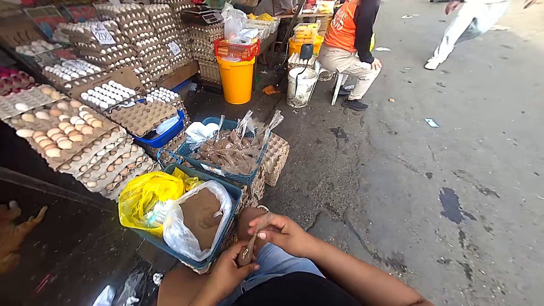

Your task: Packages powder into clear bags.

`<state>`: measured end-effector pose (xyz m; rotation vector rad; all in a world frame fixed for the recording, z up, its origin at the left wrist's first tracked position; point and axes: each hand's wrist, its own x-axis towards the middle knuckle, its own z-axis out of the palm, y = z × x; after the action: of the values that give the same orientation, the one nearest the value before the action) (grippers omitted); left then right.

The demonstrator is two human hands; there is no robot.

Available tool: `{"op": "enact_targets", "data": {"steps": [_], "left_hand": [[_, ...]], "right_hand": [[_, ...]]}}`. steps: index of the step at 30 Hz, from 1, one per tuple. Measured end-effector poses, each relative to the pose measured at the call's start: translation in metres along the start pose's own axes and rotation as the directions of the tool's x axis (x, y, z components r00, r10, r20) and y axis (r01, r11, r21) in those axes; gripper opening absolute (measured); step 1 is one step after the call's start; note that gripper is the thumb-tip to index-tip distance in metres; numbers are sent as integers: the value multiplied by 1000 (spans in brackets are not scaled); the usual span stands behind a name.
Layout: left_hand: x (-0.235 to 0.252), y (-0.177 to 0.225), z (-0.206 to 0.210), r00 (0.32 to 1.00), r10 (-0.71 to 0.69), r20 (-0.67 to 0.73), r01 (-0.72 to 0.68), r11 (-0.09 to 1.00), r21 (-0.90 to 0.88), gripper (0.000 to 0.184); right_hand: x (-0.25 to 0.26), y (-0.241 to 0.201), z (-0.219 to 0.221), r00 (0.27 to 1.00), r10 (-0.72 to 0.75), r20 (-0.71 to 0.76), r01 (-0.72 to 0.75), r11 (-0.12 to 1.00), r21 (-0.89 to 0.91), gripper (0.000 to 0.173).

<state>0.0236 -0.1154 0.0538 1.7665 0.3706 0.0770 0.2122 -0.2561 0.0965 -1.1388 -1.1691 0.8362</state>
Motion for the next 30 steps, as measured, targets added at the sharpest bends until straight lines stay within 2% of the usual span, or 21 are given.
{"op": "enact_targets", "data": {"steps": [2, 3, 5, 7, 10, 13, 15, 17, 20, 22, 24, 30], "left_hand": [[2, -1, 0, 999, -46, -10, 46, 994, 98, 49], [1, -1, 0, 999, -46, 11, 45, 995, 93, 52], [-2, -3, -6, 994, 11, 108, -9, 1000, -18, 54], [-4, -2, -10, 979, 81, 189, -54, 989, -141, 50], [-6, 8, -6, 995, 18, 101, -7, 994, -109, 43], [-12, 2, -7, 1000, -20, -14, 19, 999, -29, 42], [-10, -2, -4, 999, 50, -7, -50, 999, -13, 43], [-6, -3, -2, 993, 101, 68, -102, 995, 11, 45], [4, -2, 7, 986, 107, 131, -120, 989, 93, 42], [10, 2, 14, 992, 56, 112, -69, 991, 114, 43], [14, 2, 18, 995, 66, 73, -74, 991, 110, 42], [8, -3, 20, 982, 182, -44, -172, 969, 179, 38]], "right_hand": [[-3, -4, -9, 994, -109, -24, 105, 986, -127, 26], [-5, -6, -12, 990, -141, -14, 137, 974, -181, 27], [-3, -11, -16, 988, -152, 18, 152, 964, -216, 27], [-2, -18, -21, 993, -121, 8, 121, 977, -178, 26], [0, -25, -24, 996, -93, -11, 91, 990, -103, 20], [5, -20, -16, 987, -144, 66, 147, 988, -40, 17], [3, -20, -14, 979, -190, 77, 192, 981, -21, 18], [1, -21, -11, 976, -209, 55, 210, 977, -17, 17], [1, -22, -9, 974, -226, 34, 226, 974, -19, 17], [-2, -22, -13, 970, -240, 25, 241, 970, -22, 18], [-6, -24, -18, 970, -243, -2, 243, 970, -17, 18], [-7, -30, -18, 957, -282, 65, 285, 958, -44, 17]]}}
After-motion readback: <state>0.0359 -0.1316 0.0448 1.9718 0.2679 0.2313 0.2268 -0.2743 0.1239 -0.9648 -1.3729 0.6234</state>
